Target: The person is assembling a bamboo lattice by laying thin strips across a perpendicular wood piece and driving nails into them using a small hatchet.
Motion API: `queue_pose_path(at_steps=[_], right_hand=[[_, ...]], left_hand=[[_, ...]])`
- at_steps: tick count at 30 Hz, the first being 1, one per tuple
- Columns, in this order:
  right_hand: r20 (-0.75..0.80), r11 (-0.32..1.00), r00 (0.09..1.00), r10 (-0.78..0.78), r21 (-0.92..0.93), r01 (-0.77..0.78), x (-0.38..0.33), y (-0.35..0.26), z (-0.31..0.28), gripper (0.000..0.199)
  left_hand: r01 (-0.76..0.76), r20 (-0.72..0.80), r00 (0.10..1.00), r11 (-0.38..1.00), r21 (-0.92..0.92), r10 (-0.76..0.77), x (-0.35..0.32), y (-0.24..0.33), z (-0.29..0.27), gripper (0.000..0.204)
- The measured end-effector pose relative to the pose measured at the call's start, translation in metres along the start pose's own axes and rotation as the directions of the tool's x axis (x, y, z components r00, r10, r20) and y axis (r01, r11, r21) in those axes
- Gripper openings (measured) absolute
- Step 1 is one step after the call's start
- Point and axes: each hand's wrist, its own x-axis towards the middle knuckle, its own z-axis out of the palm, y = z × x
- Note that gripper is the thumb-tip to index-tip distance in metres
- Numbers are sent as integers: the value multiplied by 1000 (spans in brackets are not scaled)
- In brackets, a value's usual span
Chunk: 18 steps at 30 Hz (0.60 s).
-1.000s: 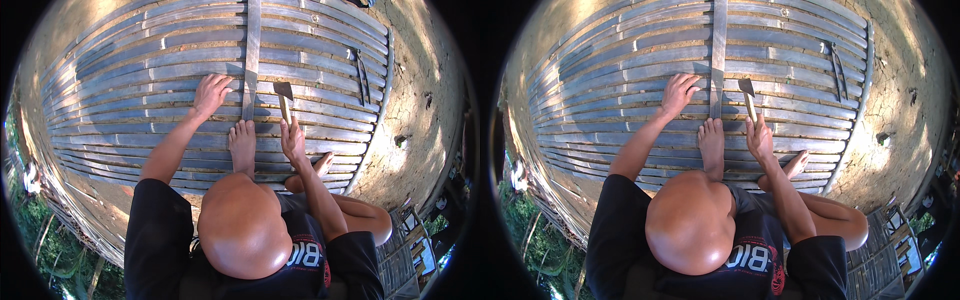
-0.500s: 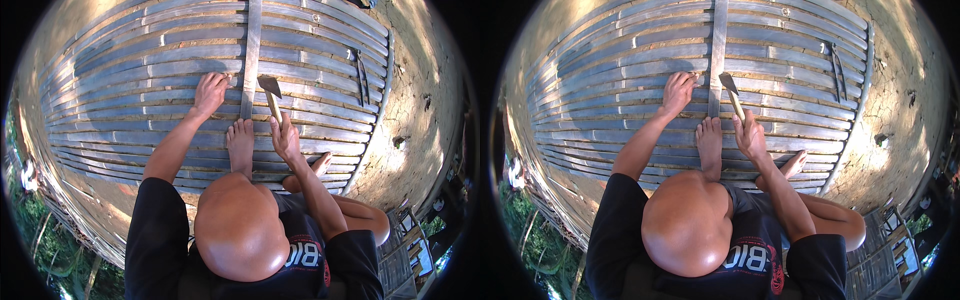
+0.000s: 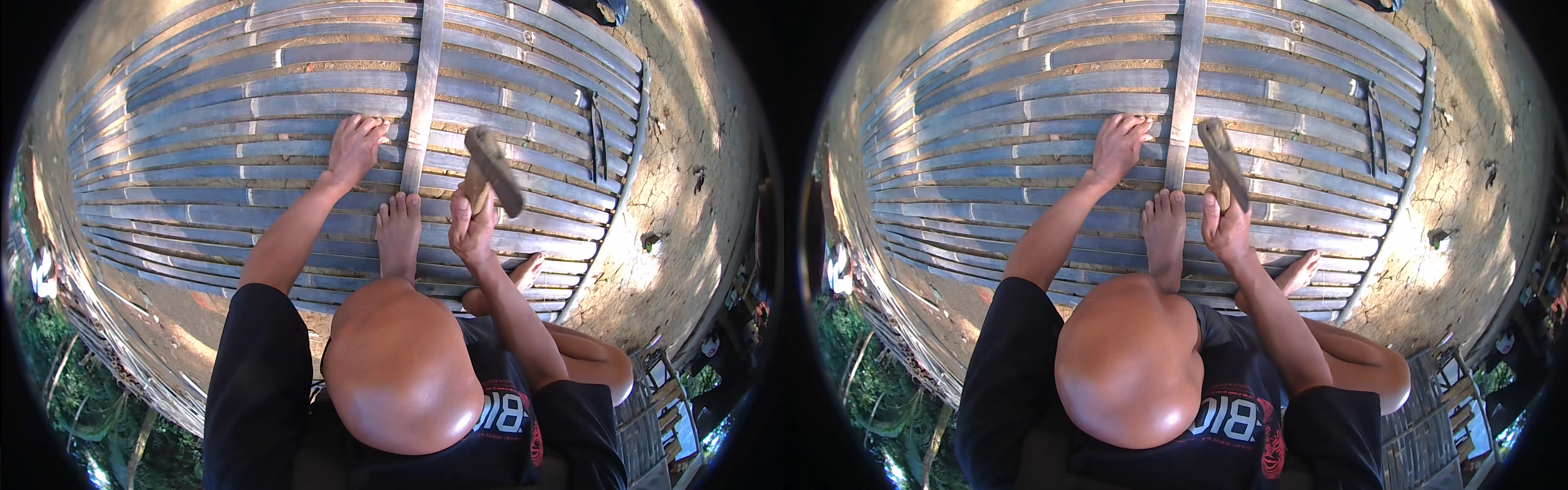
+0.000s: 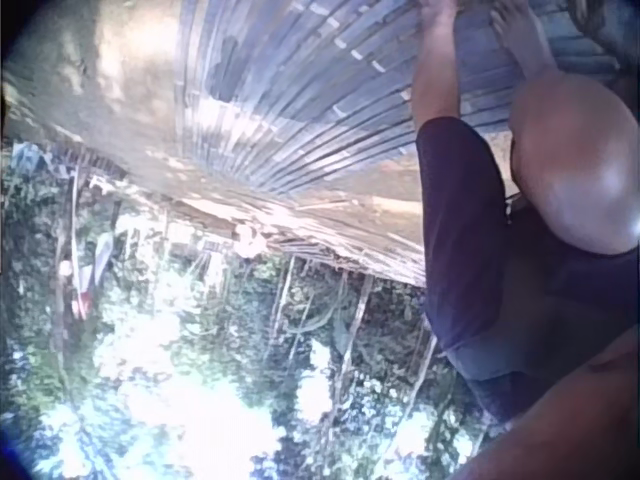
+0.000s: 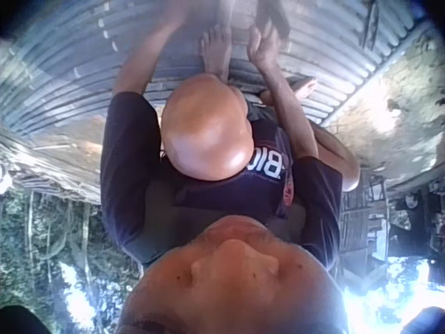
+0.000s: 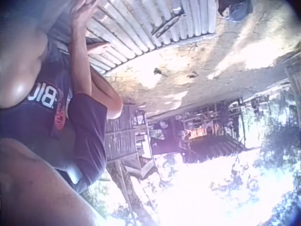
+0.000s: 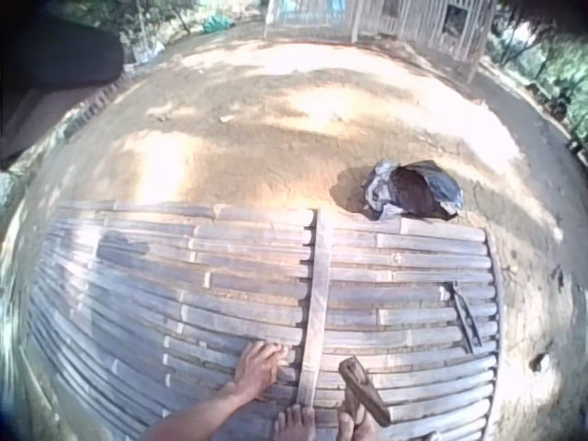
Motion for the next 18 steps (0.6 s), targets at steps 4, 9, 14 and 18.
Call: queue_pose_path(at_steps=[4, 9, 14, 18], right_hand=[[305, 867, 864, 401, -431, -250, 3, 35, 14, 34], [123, 968, 967, 222, -148, -204, 9, -19, 2, 33], [201, 960, 942, 267, -143, -242, 40, -23, -12, 44], [113, 926, 930, 350, -194, -325, 53, -16, -22, 38]], left_hand=[[47, 113, 993, 998, -41, -42, -3, -2, -2, 24], [-4, 43, 999, 1000, 0, 4, -6, -6, 4, 28], [50, 88, 995, 996, -67, -44, -2, -2, -5, 32], [130, 22, 992, 972, -195, -128, 11, 23, -11, 34]])
